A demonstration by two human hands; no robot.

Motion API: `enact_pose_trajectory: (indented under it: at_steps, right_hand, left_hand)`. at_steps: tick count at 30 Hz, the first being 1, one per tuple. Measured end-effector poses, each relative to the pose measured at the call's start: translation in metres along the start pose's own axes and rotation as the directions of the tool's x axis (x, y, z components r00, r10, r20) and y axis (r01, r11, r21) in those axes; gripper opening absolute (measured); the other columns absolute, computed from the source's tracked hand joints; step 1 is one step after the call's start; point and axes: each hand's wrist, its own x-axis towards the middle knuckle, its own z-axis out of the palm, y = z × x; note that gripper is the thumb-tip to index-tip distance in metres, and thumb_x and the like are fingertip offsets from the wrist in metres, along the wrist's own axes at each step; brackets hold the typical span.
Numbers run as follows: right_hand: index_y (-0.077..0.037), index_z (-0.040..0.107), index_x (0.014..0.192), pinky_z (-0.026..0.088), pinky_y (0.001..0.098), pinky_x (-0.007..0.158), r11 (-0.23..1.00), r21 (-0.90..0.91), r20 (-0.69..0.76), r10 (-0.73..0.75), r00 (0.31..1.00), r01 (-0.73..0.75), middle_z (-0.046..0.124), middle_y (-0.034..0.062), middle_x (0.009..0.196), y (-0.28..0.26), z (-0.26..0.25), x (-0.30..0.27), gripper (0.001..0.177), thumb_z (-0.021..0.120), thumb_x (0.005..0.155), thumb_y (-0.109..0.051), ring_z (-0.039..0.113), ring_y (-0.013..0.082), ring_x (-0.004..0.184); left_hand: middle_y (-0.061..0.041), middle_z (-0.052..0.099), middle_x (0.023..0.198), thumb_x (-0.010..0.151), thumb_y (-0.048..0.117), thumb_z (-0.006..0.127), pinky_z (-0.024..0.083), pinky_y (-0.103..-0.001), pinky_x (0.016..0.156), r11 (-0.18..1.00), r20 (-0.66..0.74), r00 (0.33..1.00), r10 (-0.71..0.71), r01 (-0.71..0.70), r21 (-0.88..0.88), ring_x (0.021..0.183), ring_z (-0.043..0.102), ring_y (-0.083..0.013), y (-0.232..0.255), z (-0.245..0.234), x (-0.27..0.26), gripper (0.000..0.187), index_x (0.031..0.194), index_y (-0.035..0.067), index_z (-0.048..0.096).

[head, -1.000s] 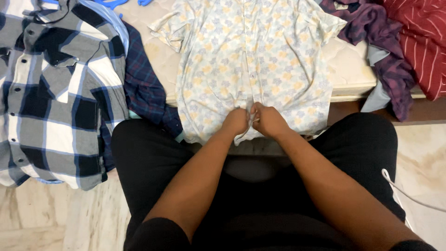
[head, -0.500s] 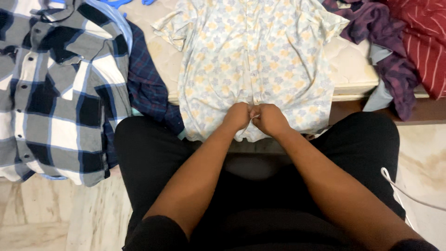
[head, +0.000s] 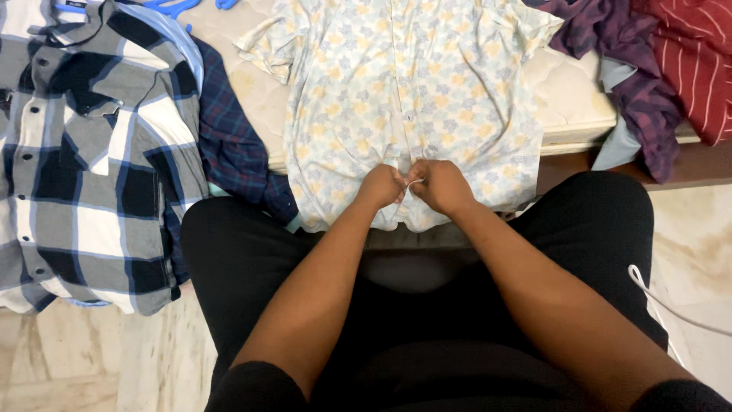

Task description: The person buttons a light-colored patterned shirt on a hanger, then picks up a red striped shirt and begins buttoning it. The task involves aligning plackets and fastening buttons by hand.

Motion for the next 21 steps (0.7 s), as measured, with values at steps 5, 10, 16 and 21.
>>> enact_pose_trajectory:
  at_steps: [5,10,16,21]
  right_hand:
    - [-0.008,0.071,0.096,0.055,0.0382,0.072,0.990,0.003,0.084,0.143,0.986,-0.144,0.076,0.0081,0.090,0.001,-0.003,0.000,0.020,0.078,0.078,-0.012,0.072,0.0263,0.078]
    - [-0.008,0.070,0.098,0.055,0.0388,0.074,0.996,-0.012,0.046,0.091,0.995,-0.091,0.075,0.0096,0.091,0.005,0.001,-0.001,0.023,0.080,0.078,-0.014,0.072,0.0279,0.081]
    - [-0.010,0.071,0.101,0.056,0.0393,0.077,0.996,-0.043,0.044,0.085,0.995,-0.083,0.076,0.0103,0.095,0.012,0.004,0.002,0.023,0.077,0.078,-0.011,0.073,0.0296,0.086]
    - [-0.009,0.071,0.098,0.056,0.0399,0.076,0.992,-0.085,0.047,0.098,0.994,-0.094,0.077,0.0105,0.095,0.011,0.004,0.002,0.023,0.079,0.077,-0.010,0.073,0.0296,0.088]
  left_hand:
    - [-0.009,0.072,0.064,0.090,0.020,0.073,0.055,-0.035,0.064,0.994,-0.005,1.000,0.019,-0.018,0.108,0.060,0.071,-0.0190,0.010,0.000,-0.005,0.029,0.069,0.002,0.072]
    - [-0.008,0.074,0.065,0.085,0.008,0.067,0.058,-0.034,0.065,0.992,0.023,0.997,0.079,-0.081,0.096,0.062,0.073,-0.0169,0.004,0.001,0.000,0.014,0.072,0.004,0.072]
    - [-0.008,0.074,0.066,0.089,0.014,0.067,0.057,-0.034,0.065,0.993,0.060,0.993,0.106,-0.108,0.044,0.062,0.072,-0.0172,0.005,-0.001,-0.006,0.019,0.074,0.005,0.073]
    - [-0.006,0.075,0.066,0.089,0.020,0.066,0.058,-0.035,0.066,0.972,0.078,0.981,0.180,-0.189,0.138,0.062,0.073,-0.0172,0.011,-0.005,-0.010,0.026,0.070,0.005,0.075]
